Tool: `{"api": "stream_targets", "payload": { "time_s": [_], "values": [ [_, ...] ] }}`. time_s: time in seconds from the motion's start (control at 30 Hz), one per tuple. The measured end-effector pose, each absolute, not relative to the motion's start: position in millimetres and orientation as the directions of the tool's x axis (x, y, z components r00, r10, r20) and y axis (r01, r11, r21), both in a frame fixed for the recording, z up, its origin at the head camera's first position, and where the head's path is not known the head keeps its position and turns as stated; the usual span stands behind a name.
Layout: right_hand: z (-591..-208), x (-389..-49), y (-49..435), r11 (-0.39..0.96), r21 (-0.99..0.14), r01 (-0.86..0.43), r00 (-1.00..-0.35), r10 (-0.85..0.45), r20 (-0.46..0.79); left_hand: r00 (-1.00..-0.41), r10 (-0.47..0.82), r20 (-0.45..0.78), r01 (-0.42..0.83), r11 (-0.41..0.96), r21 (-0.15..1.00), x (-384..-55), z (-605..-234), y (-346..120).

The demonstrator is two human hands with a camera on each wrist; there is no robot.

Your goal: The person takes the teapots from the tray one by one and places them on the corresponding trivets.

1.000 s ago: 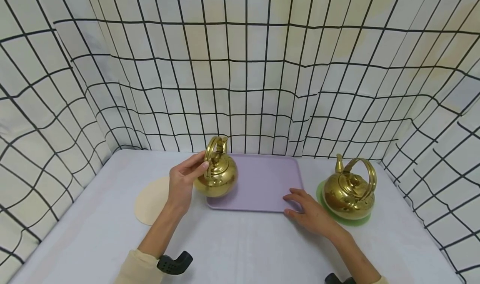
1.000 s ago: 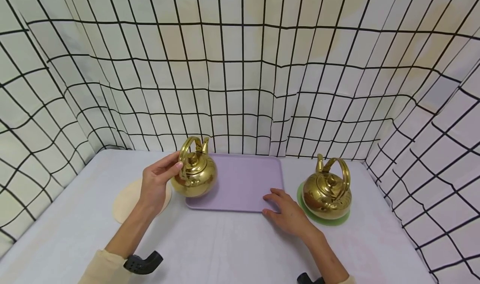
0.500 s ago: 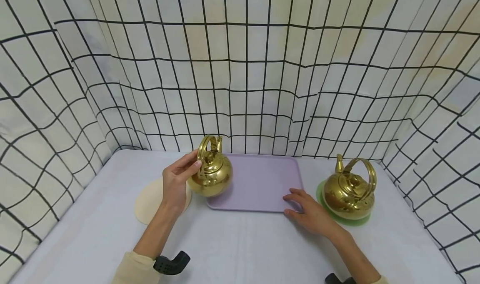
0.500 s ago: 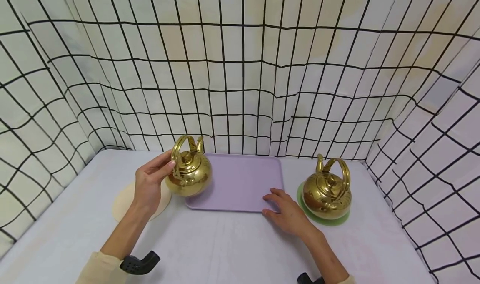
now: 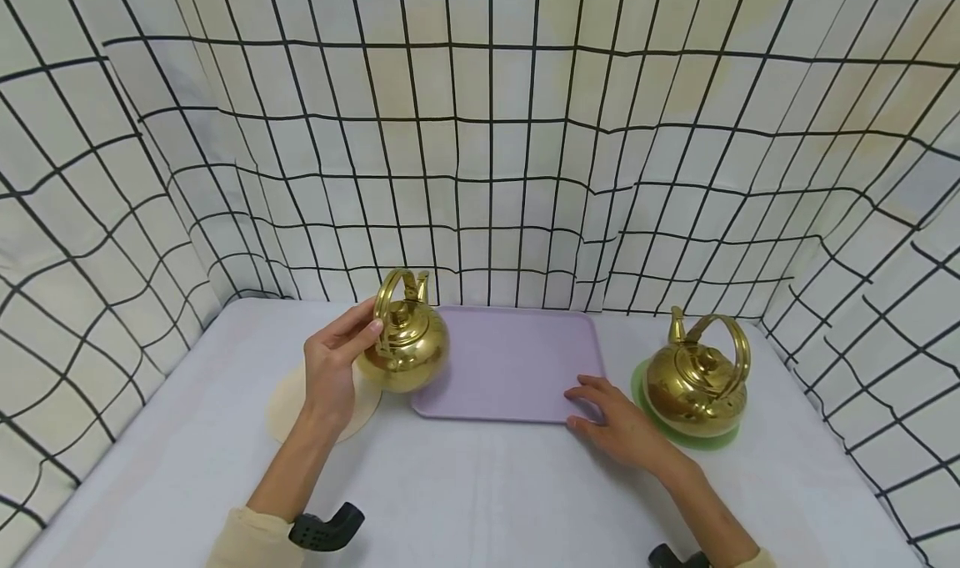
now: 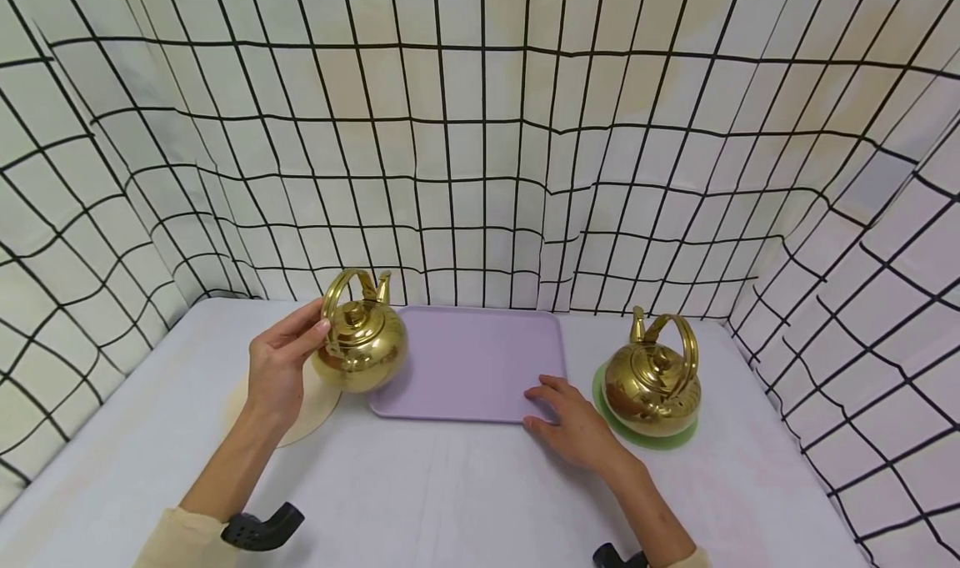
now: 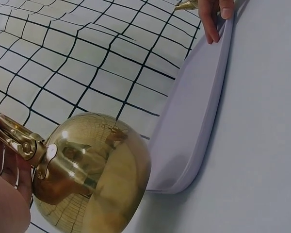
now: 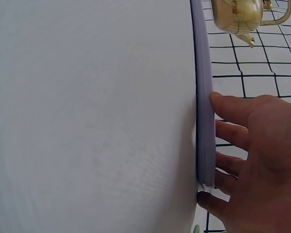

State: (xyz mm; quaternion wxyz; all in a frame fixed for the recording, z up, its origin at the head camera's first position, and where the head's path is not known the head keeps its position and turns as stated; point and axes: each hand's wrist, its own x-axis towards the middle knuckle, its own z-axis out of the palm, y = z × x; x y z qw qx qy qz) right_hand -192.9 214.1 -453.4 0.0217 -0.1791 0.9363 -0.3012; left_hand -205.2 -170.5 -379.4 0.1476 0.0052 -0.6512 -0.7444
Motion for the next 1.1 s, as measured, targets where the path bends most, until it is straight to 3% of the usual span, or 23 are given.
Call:
{"api": "stream_targets", "payload": {
  "time_s": [1.1],
  "values": [
    [-455, -194, 214, 0.758, -0.569, -0.318, -0.936, -0.348, 0.059, -0.932, -0.323, 0.164, 0.232, -0.184, 0.955, -192, -379, -206]
  ]
}}
